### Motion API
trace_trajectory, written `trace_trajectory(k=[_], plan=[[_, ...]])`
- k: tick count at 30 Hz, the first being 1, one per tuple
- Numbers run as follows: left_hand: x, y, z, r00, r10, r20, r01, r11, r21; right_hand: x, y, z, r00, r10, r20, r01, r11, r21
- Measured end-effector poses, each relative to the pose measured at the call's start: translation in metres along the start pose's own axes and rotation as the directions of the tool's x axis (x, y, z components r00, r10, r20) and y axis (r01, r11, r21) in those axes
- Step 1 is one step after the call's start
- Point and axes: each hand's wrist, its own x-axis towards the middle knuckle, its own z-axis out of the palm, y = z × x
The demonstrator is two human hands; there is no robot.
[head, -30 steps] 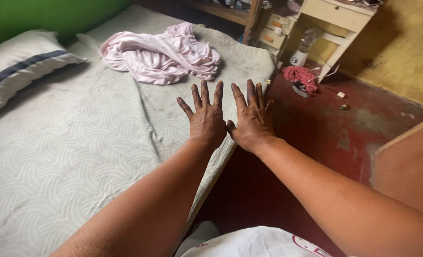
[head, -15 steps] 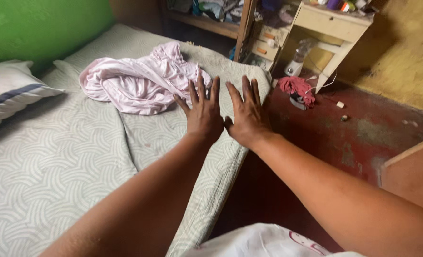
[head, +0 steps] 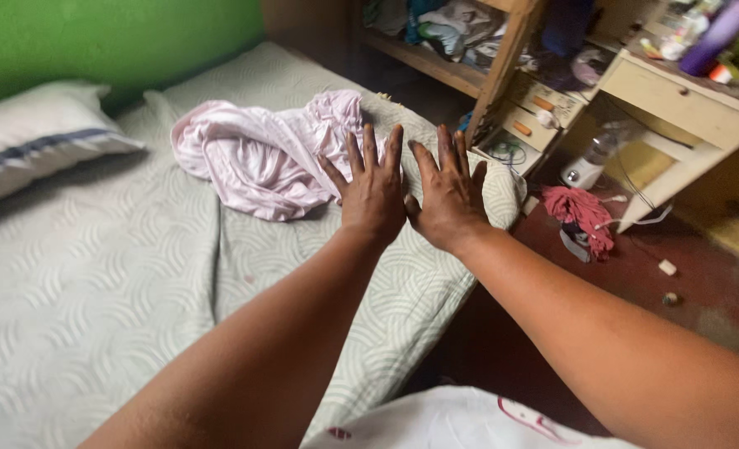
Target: The person folds a beige towel, a blue sheet, and a pink pillowcase on a bed, then places them in a pile. The person then moves to a vanity and rearranges several small bottles and boxes on the shelf and surface.
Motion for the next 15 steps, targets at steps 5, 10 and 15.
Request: trace_trajectory(k=[5, 10, 15], plan=[[0.052, 0.043, 0.031, 0.988, -0.152, -0.005, 0.152, 0.988, -0.03, 0.054, 0.065, -0.004, 0.989, -0.132, 0.068, 0.134, 0.99, -0.033], [0.089, 0.079, 0.07, 0.962, -0.272, 0.013, 0.272, 0.962, -0.004, 0.088, 0.123, -0.005, 0.966, -0.234, 0.109, 0.235, 0.972, 0.005], [0.108, 0.078, 0.085, 0.955, -0.291, -0.063, 0.295, 0.952, 0.078, 0.109, 0.136, 0.004, 0.957, -0.259, 0.132, 0.253, 0.965, 0.065]])
